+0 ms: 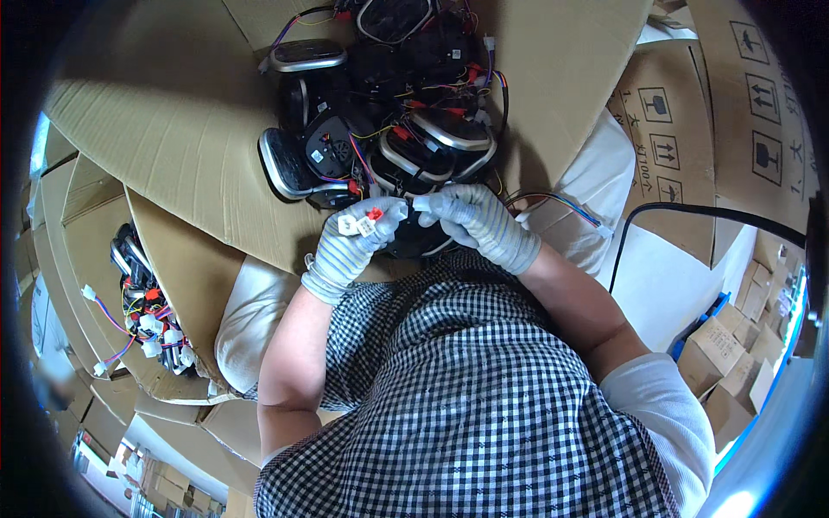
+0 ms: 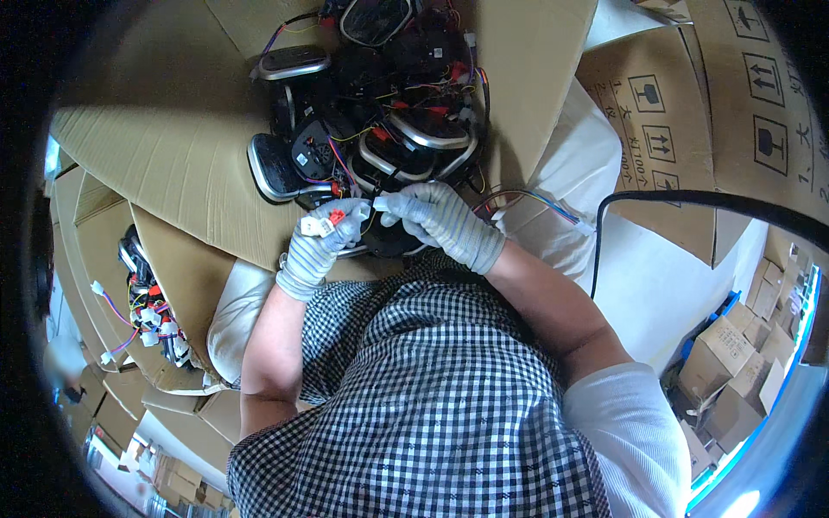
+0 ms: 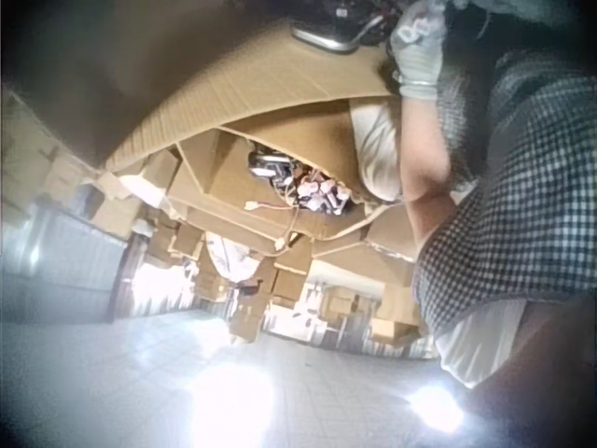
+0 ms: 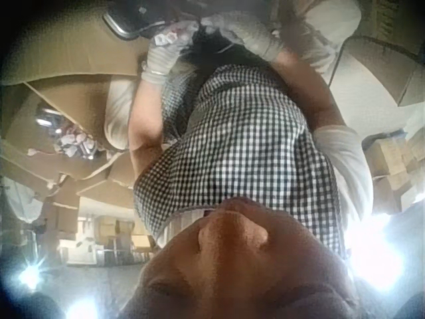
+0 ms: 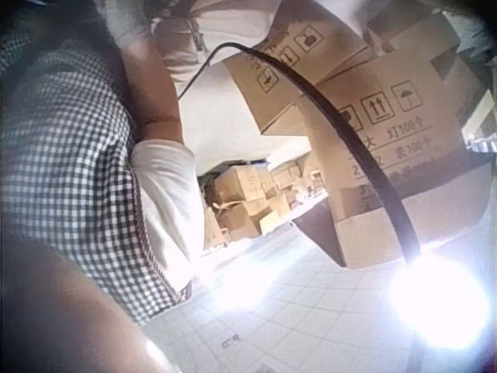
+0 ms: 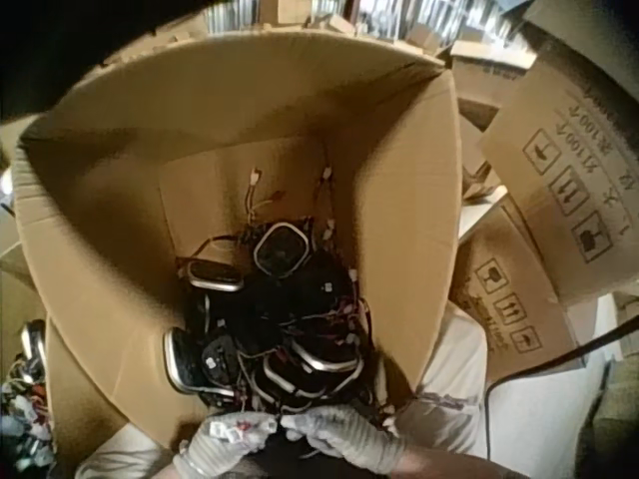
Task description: The person inspects and sorts electronic dashboard units and wiring harnesses by hand, taking them from large cardboard boxes.
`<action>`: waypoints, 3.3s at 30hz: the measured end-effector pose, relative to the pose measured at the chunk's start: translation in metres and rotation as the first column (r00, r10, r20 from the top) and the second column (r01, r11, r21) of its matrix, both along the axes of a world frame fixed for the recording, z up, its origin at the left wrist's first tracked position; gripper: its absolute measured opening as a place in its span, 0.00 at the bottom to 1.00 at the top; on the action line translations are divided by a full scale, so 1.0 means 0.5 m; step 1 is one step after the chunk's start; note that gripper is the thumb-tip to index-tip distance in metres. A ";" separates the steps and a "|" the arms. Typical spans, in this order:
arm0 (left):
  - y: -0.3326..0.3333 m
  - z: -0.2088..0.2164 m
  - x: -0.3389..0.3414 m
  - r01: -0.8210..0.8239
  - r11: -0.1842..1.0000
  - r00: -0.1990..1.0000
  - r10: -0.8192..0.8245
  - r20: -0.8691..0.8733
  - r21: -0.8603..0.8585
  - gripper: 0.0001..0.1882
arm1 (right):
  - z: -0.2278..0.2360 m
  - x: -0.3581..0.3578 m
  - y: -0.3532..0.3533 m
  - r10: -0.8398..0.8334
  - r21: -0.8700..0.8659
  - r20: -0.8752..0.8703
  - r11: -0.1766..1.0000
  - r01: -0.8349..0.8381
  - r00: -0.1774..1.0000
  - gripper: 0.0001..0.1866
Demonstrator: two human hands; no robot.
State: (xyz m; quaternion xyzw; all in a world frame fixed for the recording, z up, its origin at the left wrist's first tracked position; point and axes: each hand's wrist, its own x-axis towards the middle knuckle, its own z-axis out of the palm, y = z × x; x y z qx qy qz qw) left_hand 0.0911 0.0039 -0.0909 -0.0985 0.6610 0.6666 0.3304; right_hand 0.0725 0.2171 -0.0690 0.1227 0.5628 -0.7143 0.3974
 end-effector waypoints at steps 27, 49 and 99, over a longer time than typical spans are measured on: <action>-0.020 -0.052 0.029 0.331 0.933 0.930 -0.348 -0.117 -0.138 0.15 | -0.117 0.025 0.000 0.353 -0.141 0.263 0.935 -0.326 0.898 0.16; -0.025 -0.053 0.030 0.352 0.926 0.925 -0.366 -0.102 -0.137 0.15 | -0.112 0.007 -0.007 0.438 -0.056 0.232 0.898 -0.437 0.869 0.18; -0.025 -0.037 -0.005 -0.084 0.969 0.964 0.020 -0.266 -0.233 0.10 | -0.012 -0.067 -0.057 0.132 0.263 -0.353 0.964 -0.037 0.926 0.16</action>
